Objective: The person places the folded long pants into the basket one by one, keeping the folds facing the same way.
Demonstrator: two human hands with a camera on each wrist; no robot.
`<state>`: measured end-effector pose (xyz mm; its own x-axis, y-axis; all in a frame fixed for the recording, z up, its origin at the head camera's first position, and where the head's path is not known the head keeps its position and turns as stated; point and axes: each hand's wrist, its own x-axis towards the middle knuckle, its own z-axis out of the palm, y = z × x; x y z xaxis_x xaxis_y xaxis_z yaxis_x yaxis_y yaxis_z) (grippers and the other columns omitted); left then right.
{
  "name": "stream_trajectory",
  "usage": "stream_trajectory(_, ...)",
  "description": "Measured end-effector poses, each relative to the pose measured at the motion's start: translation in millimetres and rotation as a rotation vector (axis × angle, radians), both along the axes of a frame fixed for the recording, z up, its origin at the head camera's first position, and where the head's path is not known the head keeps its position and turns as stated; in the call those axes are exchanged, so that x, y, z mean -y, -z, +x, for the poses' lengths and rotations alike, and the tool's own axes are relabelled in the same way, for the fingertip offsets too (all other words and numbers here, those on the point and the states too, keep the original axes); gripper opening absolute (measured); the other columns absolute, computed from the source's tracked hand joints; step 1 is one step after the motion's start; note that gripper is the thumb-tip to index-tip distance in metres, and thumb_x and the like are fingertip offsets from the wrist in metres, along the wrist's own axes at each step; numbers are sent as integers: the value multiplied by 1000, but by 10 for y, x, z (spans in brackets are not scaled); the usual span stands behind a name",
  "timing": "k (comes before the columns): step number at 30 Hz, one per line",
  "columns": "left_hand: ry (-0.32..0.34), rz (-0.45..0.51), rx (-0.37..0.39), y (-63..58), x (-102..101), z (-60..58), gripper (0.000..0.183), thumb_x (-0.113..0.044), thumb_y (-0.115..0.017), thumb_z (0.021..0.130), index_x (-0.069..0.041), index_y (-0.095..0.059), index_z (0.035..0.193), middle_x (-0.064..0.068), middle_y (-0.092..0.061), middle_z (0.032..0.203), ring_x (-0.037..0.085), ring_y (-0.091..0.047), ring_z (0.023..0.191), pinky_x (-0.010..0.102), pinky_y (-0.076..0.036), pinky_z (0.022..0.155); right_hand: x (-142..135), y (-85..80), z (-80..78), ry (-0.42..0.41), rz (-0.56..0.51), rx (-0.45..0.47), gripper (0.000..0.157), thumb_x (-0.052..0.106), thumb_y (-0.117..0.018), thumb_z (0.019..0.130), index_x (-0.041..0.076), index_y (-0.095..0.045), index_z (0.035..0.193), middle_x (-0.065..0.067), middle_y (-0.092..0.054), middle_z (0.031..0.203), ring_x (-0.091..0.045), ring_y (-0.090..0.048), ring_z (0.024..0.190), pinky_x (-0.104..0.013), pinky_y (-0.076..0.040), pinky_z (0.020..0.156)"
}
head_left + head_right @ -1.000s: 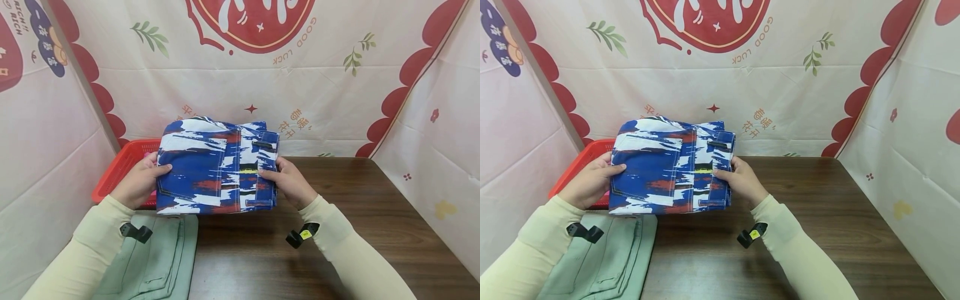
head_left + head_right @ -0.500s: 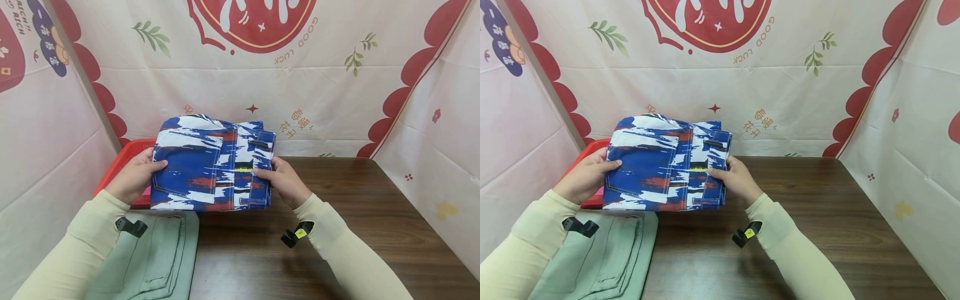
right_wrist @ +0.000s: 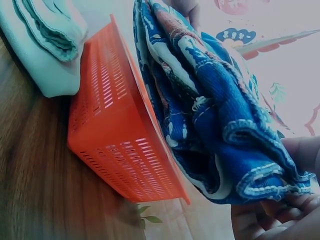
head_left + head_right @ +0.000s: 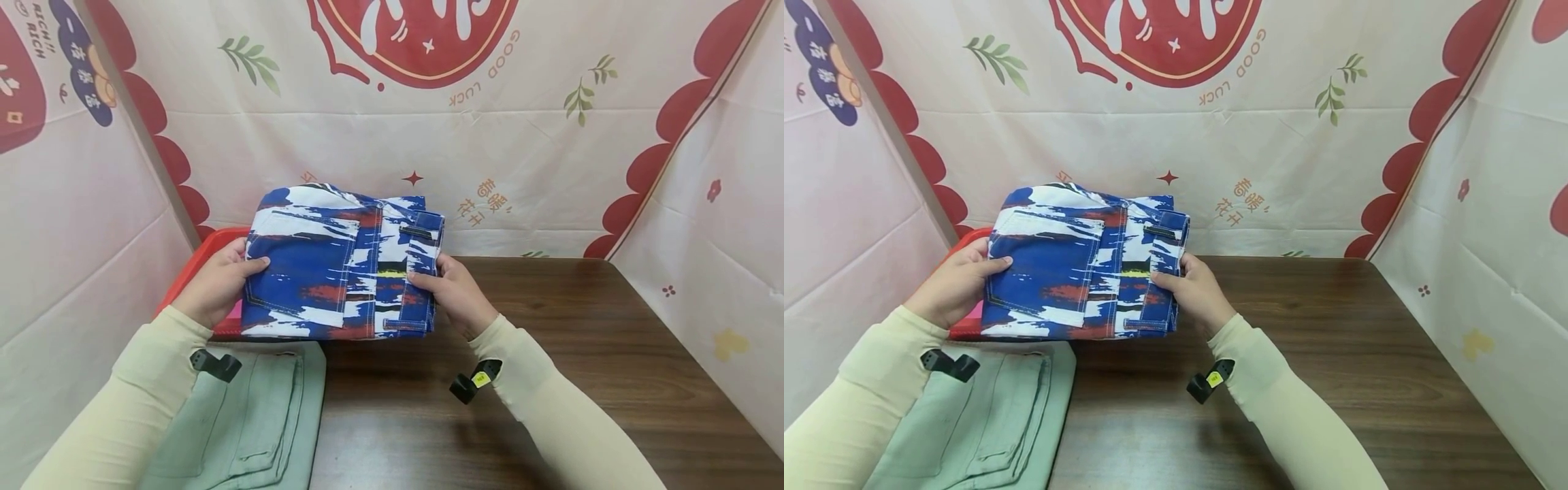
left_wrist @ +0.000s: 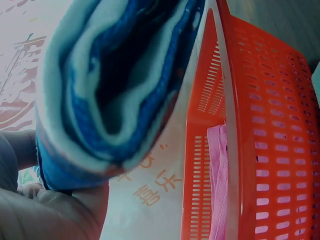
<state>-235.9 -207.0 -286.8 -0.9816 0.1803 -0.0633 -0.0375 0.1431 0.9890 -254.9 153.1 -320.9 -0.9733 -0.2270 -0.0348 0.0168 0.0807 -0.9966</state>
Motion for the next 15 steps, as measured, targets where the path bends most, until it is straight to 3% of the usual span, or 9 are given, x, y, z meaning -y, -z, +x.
stream_trajectory(15, -82, -14, 29, 5, 92, -75, 60, -31, -53, 103, -8, -24, 151, 16, -49, 137, 15, -68, 100, 34, -56, 86, 155, 6, -125, 8, -22, 28, 51, 25, -66, 97, 13, -46, 143, -9, -63, 125, -29, -66, 106, -44, -56, 86)
